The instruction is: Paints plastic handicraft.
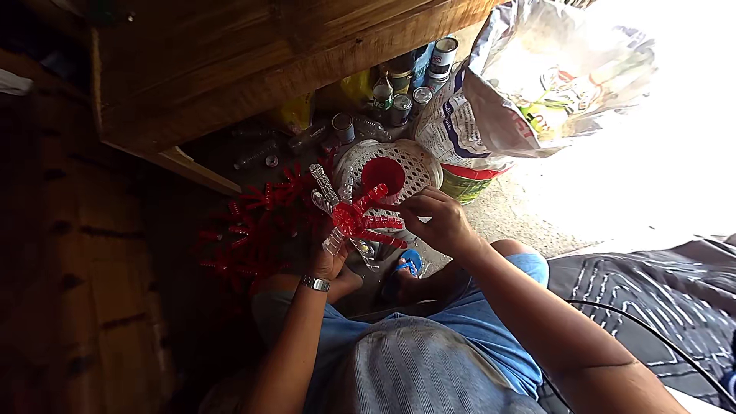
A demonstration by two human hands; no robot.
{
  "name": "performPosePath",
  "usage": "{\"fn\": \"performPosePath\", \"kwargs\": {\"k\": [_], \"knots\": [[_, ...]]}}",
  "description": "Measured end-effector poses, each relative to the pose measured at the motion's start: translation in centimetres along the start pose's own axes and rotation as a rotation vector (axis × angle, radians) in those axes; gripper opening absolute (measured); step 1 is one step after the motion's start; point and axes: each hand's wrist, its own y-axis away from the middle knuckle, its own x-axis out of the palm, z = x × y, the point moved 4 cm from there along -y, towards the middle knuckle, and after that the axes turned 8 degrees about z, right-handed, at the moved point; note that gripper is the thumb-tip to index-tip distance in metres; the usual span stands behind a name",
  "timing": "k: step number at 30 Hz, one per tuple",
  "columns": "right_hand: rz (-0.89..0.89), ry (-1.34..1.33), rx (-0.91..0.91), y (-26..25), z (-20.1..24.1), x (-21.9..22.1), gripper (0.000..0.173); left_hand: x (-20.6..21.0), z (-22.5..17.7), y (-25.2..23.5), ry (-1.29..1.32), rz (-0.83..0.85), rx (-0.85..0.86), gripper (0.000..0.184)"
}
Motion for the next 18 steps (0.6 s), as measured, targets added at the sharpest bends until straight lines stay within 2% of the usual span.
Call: {"fn": "performPosePath", "kwargs": {"k": [5,12,18], "knots": [[-0.051,0.0,-0.02,-0.2,1.0,-0.7,0.014,-0.3,0.2,-0.1,0.036,0.004,0.003,0.04],[0.016,-0.025,-0.023,-0.1,0.5,0.5,0.015,0.2,0.0,-0.1,0.018,0.021,0.007,0.041],[-0.012,-0.013,-0.017,0.3,0.8,0.1,0.015,-0.2,0.3,0.0,0.008,-0.008,0.0,0.038]]}}
